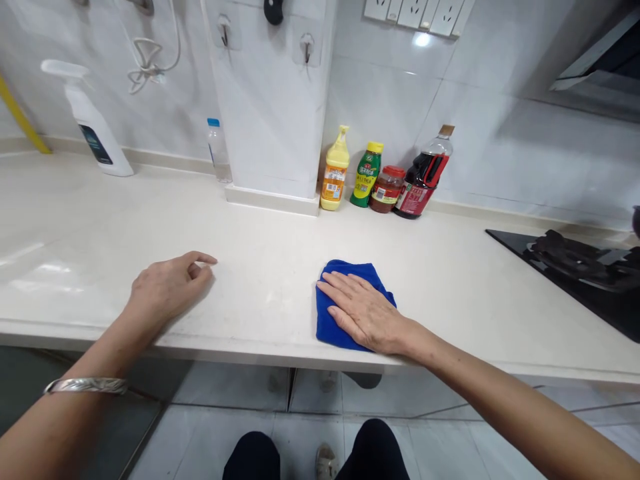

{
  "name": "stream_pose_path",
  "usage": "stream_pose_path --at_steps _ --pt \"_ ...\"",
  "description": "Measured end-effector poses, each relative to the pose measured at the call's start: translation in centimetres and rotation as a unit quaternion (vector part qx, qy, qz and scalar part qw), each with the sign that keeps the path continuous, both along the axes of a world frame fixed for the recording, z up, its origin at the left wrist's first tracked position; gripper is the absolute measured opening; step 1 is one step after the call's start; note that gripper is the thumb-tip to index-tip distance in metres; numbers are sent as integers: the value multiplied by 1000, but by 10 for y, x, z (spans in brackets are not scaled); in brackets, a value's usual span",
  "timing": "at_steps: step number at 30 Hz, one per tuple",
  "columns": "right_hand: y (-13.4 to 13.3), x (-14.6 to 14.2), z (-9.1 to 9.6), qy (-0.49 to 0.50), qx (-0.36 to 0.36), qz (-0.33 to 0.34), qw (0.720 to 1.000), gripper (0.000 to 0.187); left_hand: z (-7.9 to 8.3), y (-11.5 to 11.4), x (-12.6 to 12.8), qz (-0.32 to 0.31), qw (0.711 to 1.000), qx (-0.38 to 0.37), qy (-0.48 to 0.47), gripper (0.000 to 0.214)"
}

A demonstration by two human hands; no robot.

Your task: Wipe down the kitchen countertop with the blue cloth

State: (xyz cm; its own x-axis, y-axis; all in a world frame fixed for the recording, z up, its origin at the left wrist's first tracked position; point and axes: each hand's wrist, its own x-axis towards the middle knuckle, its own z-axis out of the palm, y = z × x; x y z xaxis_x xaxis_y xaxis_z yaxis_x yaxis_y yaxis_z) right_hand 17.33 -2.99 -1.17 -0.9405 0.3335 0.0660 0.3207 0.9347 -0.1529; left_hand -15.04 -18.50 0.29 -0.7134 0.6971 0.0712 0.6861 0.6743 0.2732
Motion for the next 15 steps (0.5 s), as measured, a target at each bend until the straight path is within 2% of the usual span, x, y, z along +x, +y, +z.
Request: stream_pose_path --at_steps 3,7,12,15 --pt "-4 -7 4 -6 12 -1 1000 60 0 1 0 2 1000 -6 4 46" --pt "-18 -32 3 2 18 10 1000 60 1 3 1 3 1000 -13 11 47" --pt "-37 -68 2 30 0 31 999 60 -2 4 -4 15 999 -16 23 47" --pt "-42 -76 3 36 -23 22 999 59 -5 4 -10 18 1000 -18 17 47"
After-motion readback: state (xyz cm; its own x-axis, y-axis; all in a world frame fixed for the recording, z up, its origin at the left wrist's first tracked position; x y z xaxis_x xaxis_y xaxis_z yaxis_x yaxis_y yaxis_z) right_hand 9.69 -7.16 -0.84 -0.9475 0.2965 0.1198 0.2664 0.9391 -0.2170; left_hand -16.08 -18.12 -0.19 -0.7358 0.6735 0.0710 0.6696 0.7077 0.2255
